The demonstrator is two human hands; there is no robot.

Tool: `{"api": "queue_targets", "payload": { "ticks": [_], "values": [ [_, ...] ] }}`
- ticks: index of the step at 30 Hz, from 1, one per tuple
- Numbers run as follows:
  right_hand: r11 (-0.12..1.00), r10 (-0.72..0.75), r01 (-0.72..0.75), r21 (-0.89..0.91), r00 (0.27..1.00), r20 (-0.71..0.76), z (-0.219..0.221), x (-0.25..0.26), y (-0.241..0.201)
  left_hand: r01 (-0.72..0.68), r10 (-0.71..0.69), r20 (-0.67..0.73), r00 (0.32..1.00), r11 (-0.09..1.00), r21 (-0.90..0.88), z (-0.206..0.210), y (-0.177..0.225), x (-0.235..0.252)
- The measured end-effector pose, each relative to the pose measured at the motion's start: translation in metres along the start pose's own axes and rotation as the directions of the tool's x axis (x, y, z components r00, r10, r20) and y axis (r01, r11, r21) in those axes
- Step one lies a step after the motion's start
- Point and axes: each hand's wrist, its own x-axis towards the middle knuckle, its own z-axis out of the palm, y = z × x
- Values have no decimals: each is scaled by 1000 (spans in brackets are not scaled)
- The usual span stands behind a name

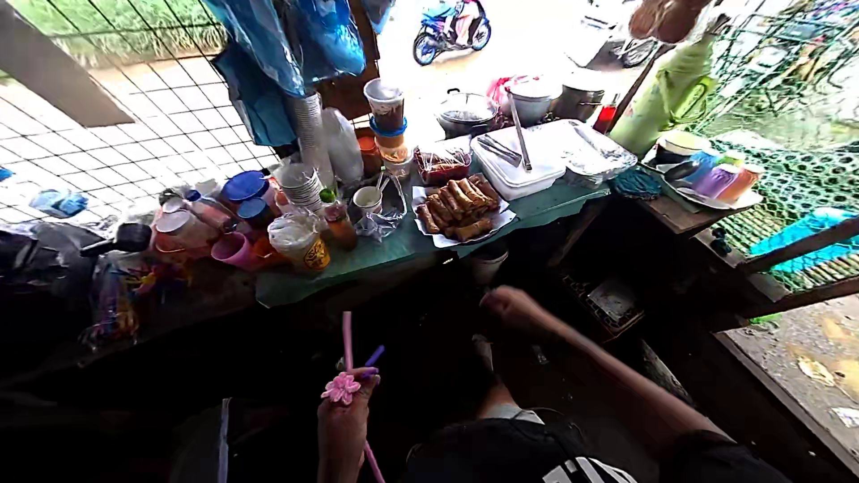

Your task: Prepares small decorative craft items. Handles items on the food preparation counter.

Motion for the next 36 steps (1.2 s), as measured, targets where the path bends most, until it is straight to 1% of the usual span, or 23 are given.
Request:
{"api": "queue_targets", "payload": {
  "ticks": [2, 4, 6, 9, 11, 13, 14, 16, 18, 19, 21, 23, 25, 26, 27, 29, 30, 31, 32, 33, 34, 35, 36],
  "values": [
    [996, 85, -77, 50, 977, -193, -80, 39, 30, -134, 141, -77, 987, 987, 93, 17, -15, 19],
    [983, 158, -116, 141, 930, -332, -148, 88, 70, -171, 197, -154, 968, 972, 163, 43, -23, 34],
    [975, 188, -118, 189, 888, -419, -211, 149, 107, -139, 180, -223, 958, 972, 190, 80, -21, 51],
    [979, 202, -178, 96, 862, -464, -283, 242, 152, -28, 81, -313, 946, 985, 169, 144, -14, 67],
    [975, 211, -214, 56, 823, -527, -313, 293, 167, 22, 28, -340, 940, 990, 142, 183, -7, 79],
    [956, 288, -273, 109, 791, -540, -330, 331, 179, 50, 5, -348, 938, 987, 151, 207, -1, 89],
    [942, 334, -306, 141, 795, -506, -336, 347, 184, 58, 5, -357, 934, 984, 166, 215, 2, 93],
    [926, 374, -359, 119, 828, -417, -338, 371, 196, 79, 7, -398, 917, 976, 201, 224, 11, 98],
    [930, 358, -363, 50, 871, -335, -339, 391, 211, 93, 23, -420, 907, 963, 253, 224, 15, 100],
    [943, 331, -325, 74, 884, -330, -341, 395, 219, 96, 30, -420, 907, 957, 275, 221, 15, 100],
    [961, 248, -170, 220, 881, -404, -350, 393, 236, 101, 34, -414, 909, 949, 300, 216, 13, 101],
    [923, 255, -58, 380, 832, -492, -362, 374, 234, 102, 27, -383, 924, 944, 314, 211, 13, 103],
    [887, 344, -75, 456, 766, -543, -361, 345, 217, 90, 31, -342, 939, 938, 334, 206, 13, 107],
    [892, 350, -97, 442, 767, -537, -354, 326, 206, 80, 37, -324, 945, 937, 340, 204, 13, 112],
    [918, 295, -95, 384, 813, -503, -345, 300, 197, 65, 47, -312, 949, 938, 340, 202, 11, 117],
    [974, 49, 24, 224, 947, -316, -329, 245, 201, 26, 80, -309, 948, 946, 324, 198, 9, 130],
    [980, -78, 111, 163, 977, -198, -328, 220, 209, 5, 98, -314, 944, 950, 311, 197, 9, 137],
    [980, -132, 146, 135, 986, -106, -332, 196, 216, -13, 111, -317, 942, 955, 296, 197, 8, 143],
    [981, -109, 121, 152, 990, -87, -338, 174, 222, -34, 125, -314, 941, 959, 281, 197, 7, 148],
    [978, -23, 56, 203, 987, -161, -343, 156, 228, -54, 137, -304, 943, 962, 266, 197, 5, 153],
    [962, 102, -14, 274, 946, -309, -344, 144, 233, -71, 145, -290, 946, 965, 253, 196, 1, 158],
    [933, 241, -78, 350, 859, -451, -341, 138, 235, -77, 142, -268, 953, 968, 238, 194, -3, 164],
    [909, 340, -123, 398, 773, -536, -337, 134, 234, -75, 129, -246, 960, 973, 220, 193, -6, 169]
  ]
}}
